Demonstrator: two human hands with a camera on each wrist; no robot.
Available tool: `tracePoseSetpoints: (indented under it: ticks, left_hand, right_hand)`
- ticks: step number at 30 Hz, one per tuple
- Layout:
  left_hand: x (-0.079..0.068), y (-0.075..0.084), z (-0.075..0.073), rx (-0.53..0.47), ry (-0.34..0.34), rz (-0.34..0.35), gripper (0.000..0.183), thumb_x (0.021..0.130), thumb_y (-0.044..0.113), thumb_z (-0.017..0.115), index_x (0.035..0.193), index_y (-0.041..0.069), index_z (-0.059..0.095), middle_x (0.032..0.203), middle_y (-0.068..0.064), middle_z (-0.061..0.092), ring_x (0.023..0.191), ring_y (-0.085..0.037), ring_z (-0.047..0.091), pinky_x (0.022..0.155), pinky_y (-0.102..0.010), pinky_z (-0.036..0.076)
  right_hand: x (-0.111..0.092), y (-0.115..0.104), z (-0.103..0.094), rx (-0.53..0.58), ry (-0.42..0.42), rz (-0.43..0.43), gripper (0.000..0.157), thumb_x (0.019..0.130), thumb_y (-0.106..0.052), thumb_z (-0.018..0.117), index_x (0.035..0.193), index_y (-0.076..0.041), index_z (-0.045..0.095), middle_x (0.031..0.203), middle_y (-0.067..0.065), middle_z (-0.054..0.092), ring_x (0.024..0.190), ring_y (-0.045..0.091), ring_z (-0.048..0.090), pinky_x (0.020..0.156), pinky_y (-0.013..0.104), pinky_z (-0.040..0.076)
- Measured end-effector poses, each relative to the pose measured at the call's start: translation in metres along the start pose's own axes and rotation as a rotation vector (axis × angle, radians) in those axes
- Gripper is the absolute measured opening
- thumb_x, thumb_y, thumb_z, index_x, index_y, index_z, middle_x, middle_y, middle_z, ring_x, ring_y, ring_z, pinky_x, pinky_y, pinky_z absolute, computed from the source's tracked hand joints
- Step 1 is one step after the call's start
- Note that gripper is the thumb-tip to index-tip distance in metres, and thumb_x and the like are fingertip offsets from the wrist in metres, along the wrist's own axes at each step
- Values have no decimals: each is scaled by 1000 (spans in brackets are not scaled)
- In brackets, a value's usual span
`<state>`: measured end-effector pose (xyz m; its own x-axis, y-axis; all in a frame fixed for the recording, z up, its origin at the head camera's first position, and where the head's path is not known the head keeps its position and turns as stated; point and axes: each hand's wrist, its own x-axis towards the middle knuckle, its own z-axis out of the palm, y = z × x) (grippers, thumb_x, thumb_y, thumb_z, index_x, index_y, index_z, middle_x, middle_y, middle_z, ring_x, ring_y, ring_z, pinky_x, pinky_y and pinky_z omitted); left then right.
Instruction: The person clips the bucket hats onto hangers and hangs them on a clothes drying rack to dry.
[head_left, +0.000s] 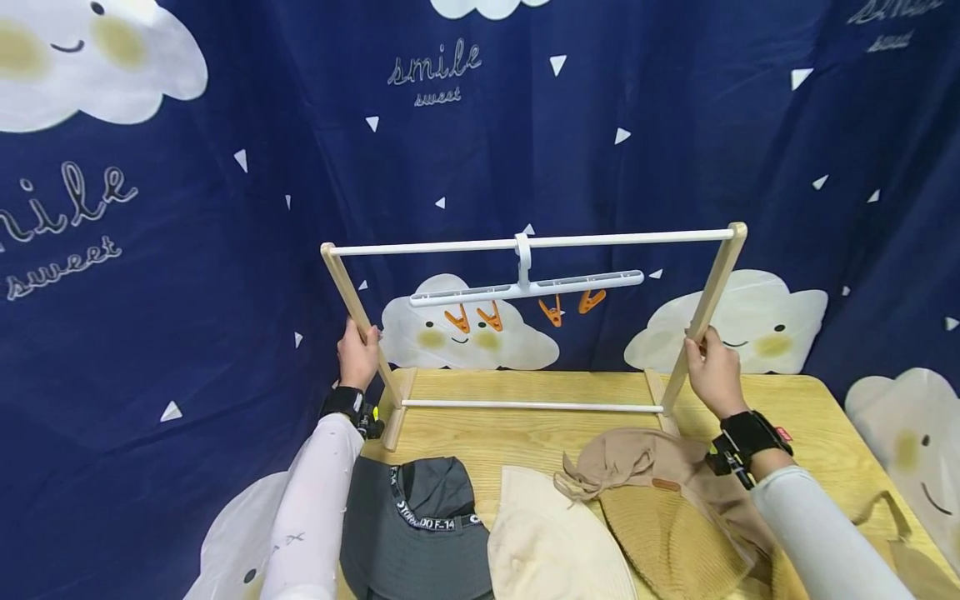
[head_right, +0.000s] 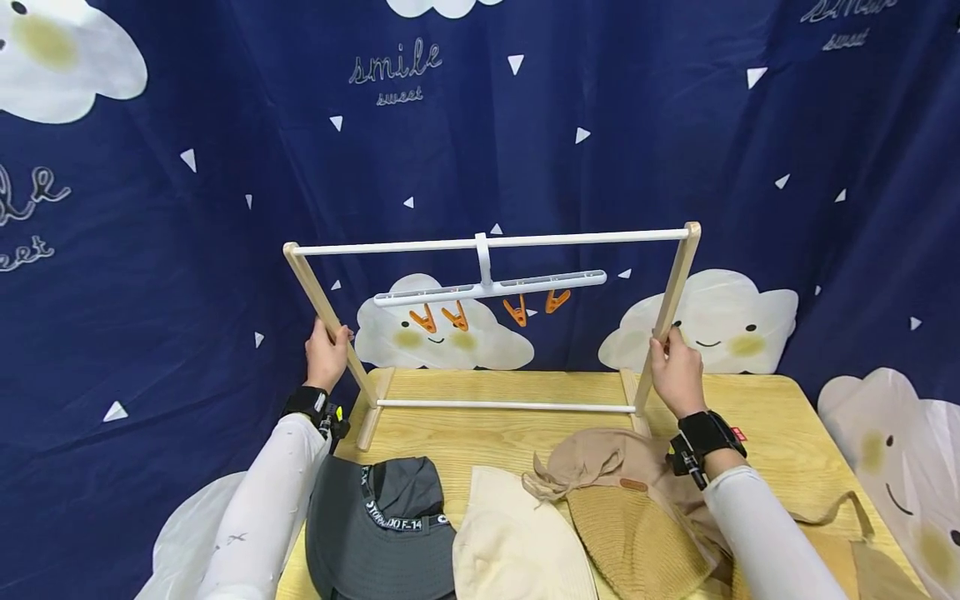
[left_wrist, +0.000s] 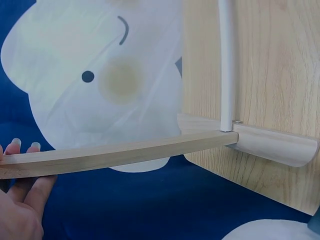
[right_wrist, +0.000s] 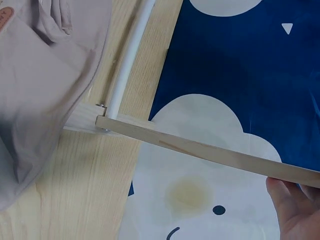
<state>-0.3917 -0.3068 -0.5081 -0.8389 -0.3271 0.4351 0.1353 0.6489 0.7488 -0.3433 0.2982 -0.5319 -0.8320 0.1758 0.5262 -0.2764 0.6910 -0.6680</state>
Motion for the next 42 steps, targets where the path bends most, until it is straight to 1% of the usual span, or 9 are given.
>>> tracePoseSetpoints:
  ticks: [8,12,18,23,28,31,37,42]
  left_hand:
    - [-2,5,8,-7,-25,7,23,106,11,59,126,1,52,117,-26,73,109,-43,72,92,-59,54]
    - [-5,7,11,11,-17,9,23,105,11,60,124,1,53,114,-25,74,107,-44,71,92,-59,53]
    - [-10,14,18,39,-5,14,21,103,12,60,120,2,54,108,-22,75,103,-47,70,91,-60,52]
    - [-12,16,26,36,-12,21,23,104,11,58,125,3,53,108,-22,75,102,-44,71,90,-59,53]
    - [-12,19,31,13,-11,43,24,104,11,59,126,3,54,107,-23,75,100,-43,72,87,-58,54]
    - [-13,21,35,24,-8,55,25,104,12,59,127,2,54,106,-23,75,99,-43,72,87,-59,53]
    - [-18,29,41,50,-13,46,28,104,12,59,129,2,53,105,-27,73,100,-49,68,89,-61,50]
    - [-23,33,46,44,-14,55,31,104,12,59,133,4,53,104,-25,73,99,-48,69,88,-61,52]
  right_hand:
    - [1,5,-9,8,8,24,30,107,-6,54,132,11,57,124,38,65,109,57,66,88,65,54]
    - [1,7,-14,-1,7,33,31,107,-6,54,133,11,57,125,38,65,110,56,67,89,64,54]
    - [1,15,-21,-14,15,33,29,108,-6,53,131,11,57,122,39,66,107,58,67,87,66,54]
    - [1,20,-29,-15,3,48,31,108,-7,51,132,12,56,124,39,65,110,58,66,89,65,53]
    - [4,25,-34,-29,-13,69,35,110,-10,49,137,12,54,125,39,64,111,58,65,88,65,53]
    - [5,28,-37,-43,-7,74,35,109,-10,50,137,11,55,125,39,64,111,57,66,88,66,52]
    - [5,34,-44,-63,-10,77,36,110,-9,50,139,11,54,126,38,64,111,58,65,87,67,52]
    - [7,40,-50,-84,-20,89,37,110,-9,49,140,11,52,126,38,64,110,59,65,86,67,52]
